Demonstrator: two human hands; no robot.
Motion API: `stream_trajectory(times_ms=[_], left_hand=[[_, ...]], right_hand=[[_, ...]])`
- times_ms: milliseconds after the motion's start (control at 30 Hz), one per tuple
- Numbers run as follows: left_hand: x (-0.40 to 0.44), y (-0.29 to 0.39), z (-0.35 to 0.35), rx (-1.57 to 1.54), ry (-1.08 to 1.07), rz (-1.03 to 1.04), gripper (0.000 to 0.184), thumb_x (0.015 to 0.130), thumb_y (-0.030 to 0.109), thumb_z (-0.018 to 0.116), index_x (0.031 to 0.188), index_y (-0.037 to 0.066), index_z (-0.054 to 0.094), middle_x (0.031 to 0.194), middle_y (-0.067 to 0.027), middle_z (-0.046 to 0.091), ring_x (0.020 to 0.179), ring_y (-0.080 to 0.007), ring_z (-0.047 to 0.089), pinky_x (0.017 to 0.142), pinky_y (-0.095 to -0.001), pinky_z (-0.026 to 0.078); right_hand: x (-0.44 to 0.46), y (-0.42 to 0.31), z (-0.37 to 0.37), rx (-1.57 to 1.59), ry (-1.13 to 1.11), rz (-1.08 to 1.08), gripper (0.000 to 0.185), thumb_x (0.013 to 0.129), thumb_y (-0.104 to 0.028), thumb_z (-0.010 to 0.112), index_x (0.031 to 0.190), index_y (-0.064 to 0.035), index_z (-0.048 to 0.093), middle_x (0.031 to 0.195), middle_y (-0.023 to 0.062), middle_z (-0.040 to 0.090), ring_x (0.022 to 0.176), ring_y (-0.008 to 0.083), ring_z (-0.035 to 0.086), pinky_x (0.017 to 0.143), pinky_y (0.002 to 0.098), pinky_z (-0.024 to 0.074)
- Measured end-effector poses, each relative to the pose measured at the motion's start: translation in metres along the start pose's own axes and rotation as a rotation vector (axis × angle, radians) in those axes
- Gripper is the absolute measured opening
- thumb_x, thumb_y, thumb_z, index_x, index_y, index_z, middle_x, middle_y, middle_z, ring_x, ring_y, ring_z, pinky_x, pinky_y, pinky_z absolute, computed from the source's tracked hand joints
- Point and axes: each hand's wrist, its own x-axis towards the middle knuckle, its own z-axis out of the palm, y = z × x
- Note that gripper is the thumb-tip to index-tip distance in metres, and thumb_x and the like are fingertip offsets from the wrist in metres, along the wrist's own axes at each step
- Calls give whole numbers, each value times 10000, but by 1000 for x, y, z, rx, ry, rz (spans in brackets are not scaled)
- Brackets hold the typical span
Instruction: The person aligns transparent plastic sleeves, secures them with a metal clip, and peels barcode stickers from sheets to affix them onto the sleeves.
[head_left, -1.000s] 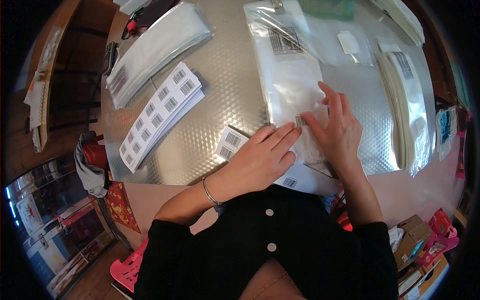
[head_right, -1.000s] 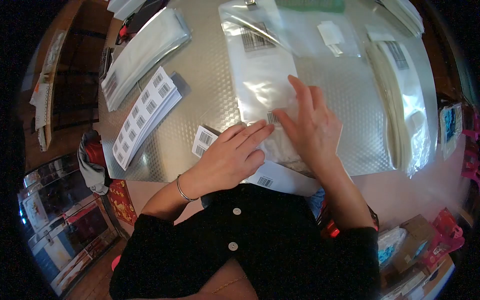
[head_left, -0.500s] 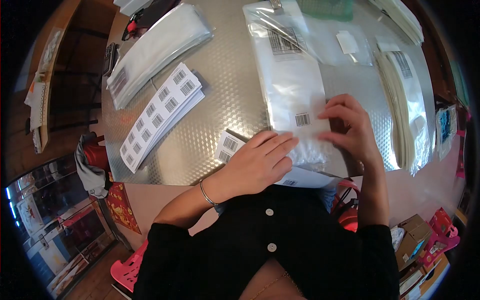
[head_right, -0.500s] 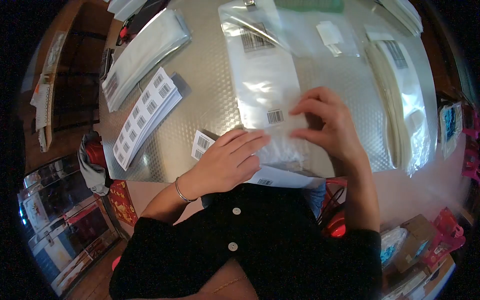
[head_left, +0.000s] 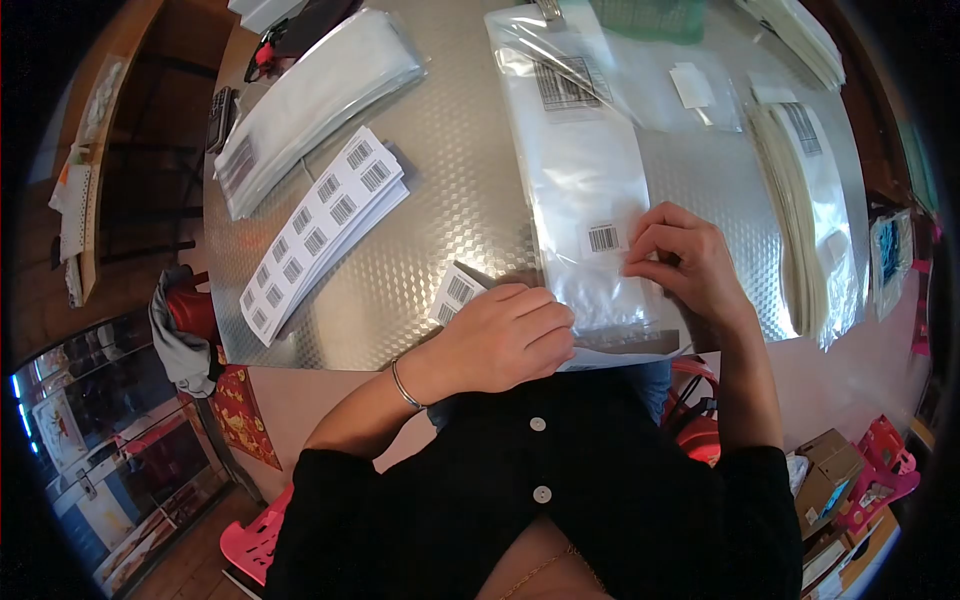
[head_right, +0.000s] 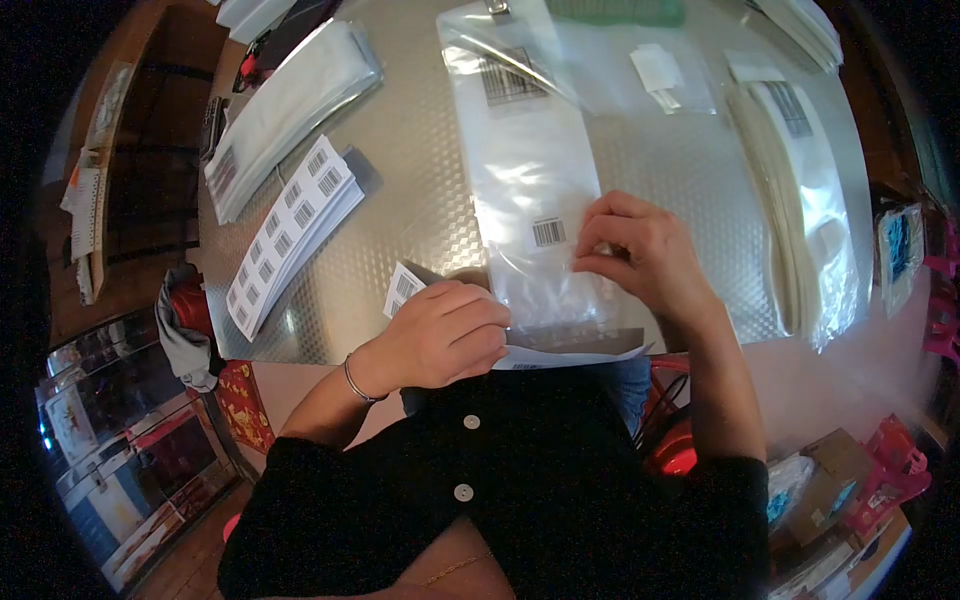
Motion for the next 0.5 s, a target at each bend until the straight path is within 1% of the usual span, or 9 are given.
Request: stream_trajectory(times_ms=[67, 167, 267, 367, 467, 500], left_hand=[[-1, 0, 0, -17, -24, -23, 186, 746, 135, 706, 813, 54, 553, 905, -65, 588, 822, -243, 580, 680, -329, 469], [1, 0, -3, -66, -54, -79, 186, 747, 123, 710, 818, 54, 552, 882, -61, 578, 797, -240, 571, 670, -334, 472], [4, -3, -3, -71, -36, -69, 191, 739, 111, 713, 819, 53, 548, 925, -62, 585, 846, -248, 579, 716, -352, 482], [8, -4, 1, -47, 21, -32, 195, 739, 106, 710, 793, 51, 531, 1068, -89, 603, 1004, -277, 584, 806, -386, 481], [12, -5, 4, -22, -36, -18, 190, 749, 112, 698, 769, 47, 520, 1271, -124, 562, 1190, -308, 517, 944, -428, 441], [13, -5, 6, -18, -61, -19, 182, 759, 120, 690, 766, 47, 523, 1309, -122, 541, 1222, -306, 492, 979, -436, 416]], right_hand=[[1, 4, 2, 3, 16, -22, 150, 700, -77, 772, 775, -57, 644, 814, 28, 604, 616, 146, 566, 555, 283, 440], [0, 7, -4, 212, -55, 199, 127, 743, -51, 751, 773, -40, 628, 781, 13, 592, 593, 82, 520, 516, 232, 390], [0, 18, -6, 708, 29, 316, 91, 813, -55, 702, 821, -41, 612, 772, -3, 579, 594, 48, 485, 506, 194, 349], [13, 29, -19, 992, 153, 271, 81, 881, -105, 655, 891, -51, 596, 772, -7, 585, 605, 51, 515, 523, 167, 372], [34, 43, -34, 986, 391, 321, 113, 945, -149, 581, 934, -38, 591, 811, 32, 626, 693, 84, 611, 574, 165, 455], [43, 47, -40, 1024, 448, 314, 126, 955, -150, 563, 941, -28, 591, 825, 47, 637, 739, 102, 632, 615, 176, 486]])
